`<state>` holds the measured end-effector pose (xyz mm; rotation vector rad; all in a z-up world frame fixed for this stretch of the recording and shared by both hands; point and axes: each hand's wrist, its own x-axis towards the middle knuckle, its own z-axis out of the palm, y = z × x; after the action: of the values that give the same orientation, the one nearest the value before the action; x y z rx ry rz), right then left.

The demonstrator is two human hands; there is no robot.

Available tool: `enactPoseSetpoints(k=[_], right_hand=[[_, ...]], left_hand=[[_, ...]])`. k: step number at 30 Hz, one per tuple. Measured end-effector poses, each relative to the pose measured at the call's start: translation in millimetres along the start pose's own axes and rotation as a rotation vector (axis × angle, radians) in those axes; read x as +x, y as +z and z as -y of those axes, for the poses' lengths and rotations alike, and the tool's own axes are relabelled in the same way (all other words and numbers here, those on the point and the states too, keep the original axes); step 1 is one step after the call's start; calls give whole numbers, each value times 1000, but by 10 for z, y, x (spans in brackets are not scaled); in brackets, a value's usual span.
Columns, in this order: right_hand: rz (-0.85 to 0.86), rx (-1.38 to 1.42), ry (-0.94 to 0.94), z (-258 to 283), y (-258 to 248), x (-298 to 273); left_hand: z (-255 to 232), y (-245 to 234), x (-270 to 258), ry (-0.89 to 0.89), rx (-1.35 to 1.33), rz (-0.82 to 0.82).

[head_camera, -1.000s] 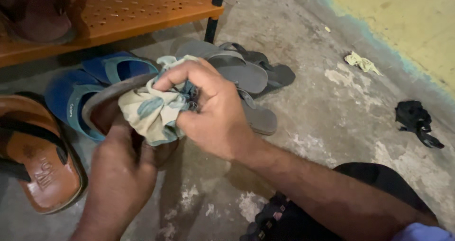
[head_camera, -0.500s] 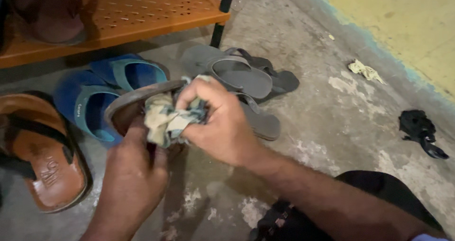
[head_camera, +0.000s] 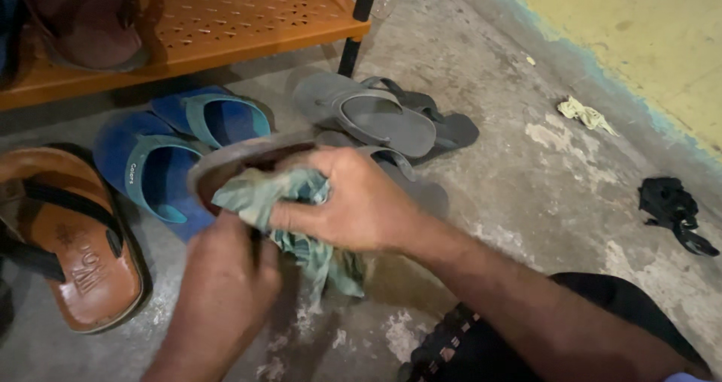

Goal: The person wipes a pair of reddish-brown flip-flops with a cloth, cleaning the straps and insoles. The person handles the flip-flops one at a time, turning them over to wipe different surfaces.

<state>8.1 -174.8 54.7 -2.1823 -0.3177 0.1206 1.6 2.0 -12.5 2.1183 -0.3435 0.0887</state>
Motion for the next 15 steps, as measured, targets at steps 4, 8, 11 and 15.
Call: enactPoseSetpoints(k=[4,8,11,15], right_hand=[[-128,-248,-151,52,50,-34],[-252,-295,-210,49,104,-69],[-292,-327,-162,35,117,-51],[-305,-414,-162,21,106,-8]], left_hand=[[3,-29,-7,83,-105,32],[-103,-63,0,47,-40,1],[-193,-56,-29,67,24,-58],[-317,-64,-116,72,169,-136]])
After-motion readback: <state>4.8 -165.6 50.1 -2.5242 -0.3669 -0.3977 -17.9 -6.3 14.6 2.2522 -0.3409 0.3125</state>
